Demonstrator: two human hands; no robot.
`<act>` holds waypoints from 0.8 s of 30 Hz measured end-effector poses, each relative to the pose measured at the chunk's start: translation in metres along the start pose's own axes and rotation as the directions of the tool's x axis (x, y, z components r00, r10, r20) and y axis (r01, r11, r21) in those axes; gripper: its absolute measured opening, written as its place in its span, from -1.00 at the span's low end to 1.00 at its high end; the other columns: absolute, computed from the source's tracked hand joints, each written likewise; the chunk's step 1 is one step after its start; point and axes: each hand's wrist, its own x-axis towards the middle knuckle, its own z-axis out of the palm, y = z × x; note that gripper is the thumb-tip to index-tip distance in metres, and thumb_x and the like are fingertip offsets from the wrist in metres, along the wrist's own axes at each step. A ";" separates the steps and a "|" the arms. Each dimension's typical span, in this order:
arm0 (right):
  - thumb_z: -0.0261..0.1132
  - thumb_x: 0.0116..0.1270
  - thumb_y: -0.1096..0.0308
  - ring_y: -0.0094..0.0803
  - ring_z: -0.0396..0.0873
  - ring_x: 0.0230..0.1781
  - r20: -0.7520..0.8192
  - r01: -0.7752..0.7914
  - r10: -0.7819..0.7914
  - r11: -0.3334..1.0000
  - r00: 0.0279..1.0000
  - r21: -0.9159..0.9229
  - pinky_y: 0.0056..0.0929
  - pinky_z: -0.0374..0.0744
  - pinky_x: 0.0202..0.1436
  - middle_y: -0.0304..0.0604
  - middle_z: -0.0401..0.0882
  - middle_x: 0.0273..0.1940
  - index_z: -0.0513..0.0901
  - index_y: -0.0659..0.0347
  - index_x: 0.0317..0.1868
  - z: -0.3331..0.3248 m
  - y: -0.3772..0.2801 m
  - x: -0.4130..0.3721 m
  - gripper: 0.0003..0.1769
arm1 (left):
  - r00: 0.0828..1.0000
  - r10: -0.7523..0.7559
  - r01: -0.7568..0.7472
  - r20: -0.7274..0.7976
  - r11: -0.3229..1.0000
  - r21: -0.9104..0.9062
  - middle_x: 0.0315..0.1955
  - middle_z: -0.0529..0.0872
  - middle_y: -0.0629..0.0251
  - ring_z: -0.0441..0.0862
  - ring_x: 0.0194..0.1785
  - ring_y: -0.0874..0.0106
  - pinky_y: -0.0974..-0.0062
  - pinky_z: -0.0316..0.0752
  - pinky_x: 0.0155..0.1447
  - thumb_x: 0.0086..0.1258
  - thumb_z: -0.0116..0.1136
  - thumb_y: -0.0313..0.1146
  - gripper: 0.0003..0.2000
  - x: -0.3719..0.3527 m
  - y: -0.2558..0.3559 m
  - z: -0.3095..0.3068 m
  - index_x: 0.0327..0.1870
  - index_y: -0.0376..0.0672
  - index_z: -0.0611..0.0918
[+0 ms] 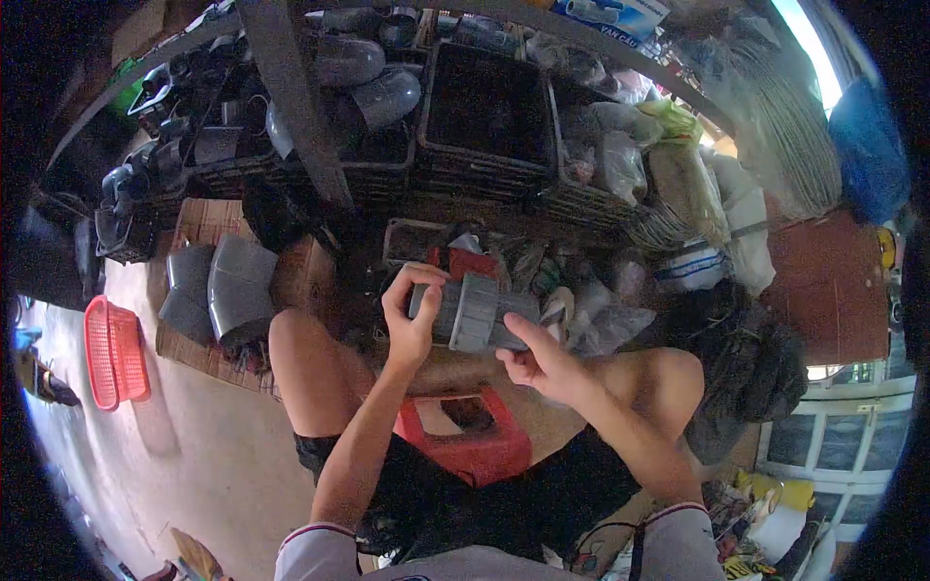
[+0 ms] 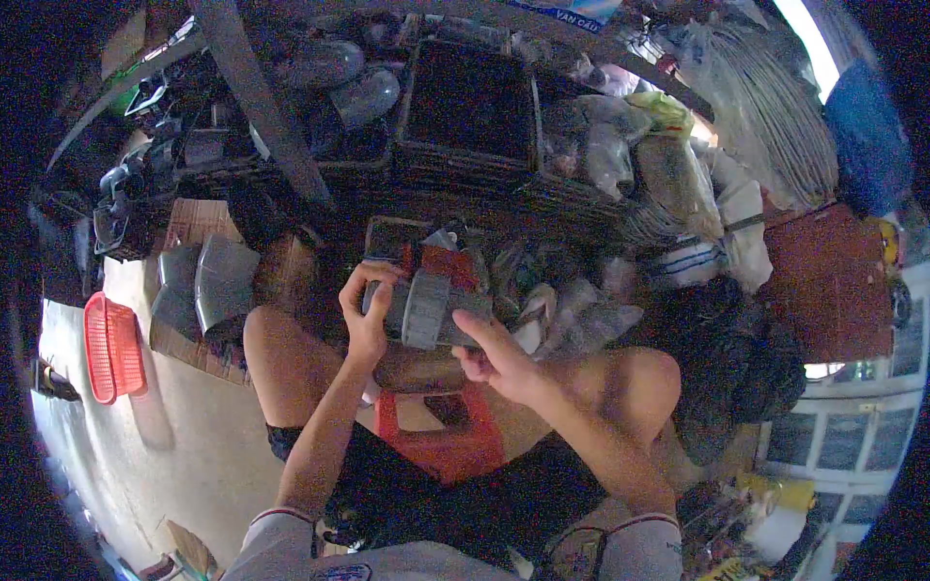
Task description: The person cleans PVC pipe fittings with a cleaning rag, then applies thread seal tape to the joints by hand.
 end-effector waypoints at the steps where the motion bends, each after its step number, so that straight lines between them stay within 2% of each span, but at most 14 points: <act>1: 0.30 0.35 -0.13 -0.18 0.68 -0.12 -0.015 0.036 -0.037 0.998 0.999 -0.049 -0.36 0.65 -0.19 0.11 0.58 0.04 0.39 0.15 0.31 -0.001 -0.002 0.001 -0.31 | 1.000 -0.006 0.007 -0.011 1.000 0.020 -0.26 0.66 0.24 0.58 -0.14 0.44 0.48 0.40 0.03 0.34 0.12 -0.41 -0.88 0.002 -0.001 0.001 -0.30 -0.30 0.59; 3: 0.36 0.30 -0.06 -0.20 0.64 -0.09 -0.087 0.288 -0.333 0.900 0.939 -0.328 -0.32 0.60 -0.13 0.05 0.56 0.01 0.41 0.14 0.29 0.005 -0.002 0.001 -0.32 | 0.995 -0.091 0.093 -0.048 0.995 0.039 -0.26 0.66 0.26 0.58 -0.14 0.43 0.47 0.41 0.04 0.36 0.10 -0.39 -0.86 0.003 -0.001 0.003 -0.28 -0.30 0.59; 4: 0.40 0.26 0.00 -0.19 0.62 -0.07 -0.084 0.448 -0.577 0.710 0.813 -0.544 -0.29 0.58 -0.09 0.00 0.55 -0.01 0.42 0.12 0.28 0.021 -0.005 -0.007 -0.32 | 0.983 -0.169 0.172 -0.068 0.985 0.034 -0.26 0.66 0.27 0.58 -0.13 0.43 0.46 0.41 0.04 0.37 0.08 -0.38 -0.85 0.003 0.000 0.004 -0.27 -0.29 0.60; 5: 0.44 0.20 0.07 -0.16 0.60 -0.03 0.036 0.497 -0.676 0.503 0.736 -0.707 -0.26 0.56 -0.03 -0.02 0.54 -0.02 0.42 0.10 0.28 0.027 -0.012 -0.014 -0.31 | 0.965 -0.246 0.249 -0.090 0.968 0.025 -0.26 0.66 0.28 0.58 -0.13 0.43 0.45 0.42 0.05 0.38 0.06 -0.36 -0.84 0.003 0.000 0.006 -0.26 -0.28 0.60; 6: 0.48 0.15 0.14 -0.12 0.57 0.00 0.156 0.510 -0.756 0.260 0.636 -0.820 -0.23 0.54 0.02 -0.04 0.53 -0.03 0.42 0.08 0.29 0.033 -0.020 -0.020 -0.29 | 0.916 -0.398 0.388 -0.055 0.912 -0.129 -0.25 0.67 0.27 0.60 -0.12 0.41 0.42 0.45 0.06 0.37 0.04 -0.32 -0.81 0.000 -0.009 0.004 -0.23 -0.26 0.61; 8: 0.54 0.00 0.30 -0.02 0.52 0.09 0.456 0.472 -0.603 -0.145 0.654 -0.870 -0.18 0.50 0.16 -0.05 0.50 -0.01 0.42 0.01 0.31 0.020 -0.052 -0.028 -0.19 | 0.758 -0.647 0.621 0.088 0.672 -0.404 -0.24 0.68 0.25 0.63 -0.11 0.36 0.35 0.50 0.07 0.35 0.00 -0.24 -0.75 -0.006 -0.031 0.003 -0.15 -0.21 0.62; 9: 0.55 -0.17 0.42 0.13 0.47 0.15 0.490 0.324 -0.537 -0.378 0.687 -0.867 -0.14 0.49 0.20 -0.06 0.43 0.07 0.40 -0.11 0.34 0.012 -0.054 -0.025 -0.05 | 0.631 -0.765 0.761 0.131 0.577 -0.296 -0.20 0.70 0.23 0.66 -0.12 0.31 0.27 0.57 0.01 0.37 -0.01 -0.20 -0.71 0.003 -0.021 0.004 -0.08 -0.18 0.63; 12: 0.56 -0.20 0.41 0.12 0.44 0.17 0.427 0.367 -0.517 -0.221 0.741 -0.904 -0.10 0.49 0.21 -0.02 0.34 0.15 0.39 -0.20 0.34 0.006 -0.044 -0.020 -0.02 | 0.368 -0.910 0.860 0.192 0.255 -0.442 -0.24 0.71 0.26 0.67 -0.20 0.34 0.31 0.57 -0.05 0.35 0.05 -0.19 -0.74 -0.004 -0.020 0.013 -0.13 -0.17 0.65; 15: 0.58 -0.11 0.34 0.03 0.46 0.20 0.444 0.459 -0.567 -0.127 0.694 -0.880 -0.11 0.51 0.17 0.00 0.27 0.24 0.36 -0.09 0.37 0.011 -0.035 -0.023 -0.04 | 0.380 -0.893 0.852 0.242 0.237 -0.466 -0.21 0.72 0.25 0.68 -0.17 0.30 0.28 0.58 -0.01 0.35 0.05 -0.13 -0.70 -0.008 -0.010 0.015 -0.08 -0.14 0.63; 17: 0.54 0.01 0.29 0.04 0.47 0.22 0.426 0.535 -0.684 -0.061 0.592 -0.843 -0.17 0.51 0.21 0.06 0.27 0.27 0.32 0.04 0.38 0.024 -0.032 -0.028 -0.10 | 0.419 -0.880 0.833 0.223 0.275 -0.480 -0.22 0.71 0.25 0.68 -0.17 0.31 0.29 0.58 -0.01 0.36 0.04 -0.14 -0.71 -0.008 -0.011 0.013 -0.09 -0.14 0.63; 19: 0.51 0.11 0.23 0.03 0.48 0.23 0.285 0.520 -0.715 0.129 0.639 -0.844 -0.20 0.50 0.25 0.09 0.28 0.29 0.30 0.17 0.37 0.037 -0.034 -0.037 -0.15 | 0.503 -0.846 0.782 0.177 0.358 -0.511 -0.23 0.70 0.24 0.67 -0.17 0.33 0.29 0.57 -0.01 0.38 0.02 -0.15 -0.72 -0.011 -0.017 0.012 -0.10 -0.13 0.62; 20: 0.50 0.13 0.19 0.02 0.48 0.22 0.166 0.451 -0.666 0.281 0.728 -0.847 -0.20 0.49 0.26 0.09 0.30 0.29 0.31 0.24 0.36 0.041 -0.037 -0.041 -0.17 | 0.565 -0.806 0.757 0.177 0.420 -0.501 -0.23 0.70 0.25 0.67 -0.16 0.34 0.30 0.57 -0.01 0.39 0.02 -0.15 -0.73 -0.014 -0.024 0.010 -0.12 -0.13 0.61; 22: 0.49 0.16 0.16 0.00 0.49 0.22 0.127 0.408 -0.618 0.339 0.776 -0.847 -0.20 0.49 0.28 0.07 0.34 0.29 0.34 0.26 0.33 0.040 -0.042 -0.042 -0.20 | 0.682 -0.709 0.690 0.182 0.540 -0.482 -0.23 0.69 0.25 0.66 -0.15 0.36 0.32 0.56 -0.01 0.40 0.01 -0.16 -0.75 -0.013 -0.029 0.007 -0.14 -0.13 0.60; 24: 0.48 0.16 0.16 0.00 0.50 0.21 0.270 0.475 -0.642 0.168 0.718 -0.864 -0.19 0.49 0.28 0.05 0.38 0.28 0.39 0.19 0.30 0.034 -0.045 -0.045 -0.26 | 0.640 -0.744 0.723 0.191 0.499 -0.478 -0.23 0.68 0.26 0.65 -0.14 0.38 0.34 0.56 -0.02 0.40 0.01 -0.16 -0.75 -0.013 -0.022 0.009 -0.16 -0.13 0.60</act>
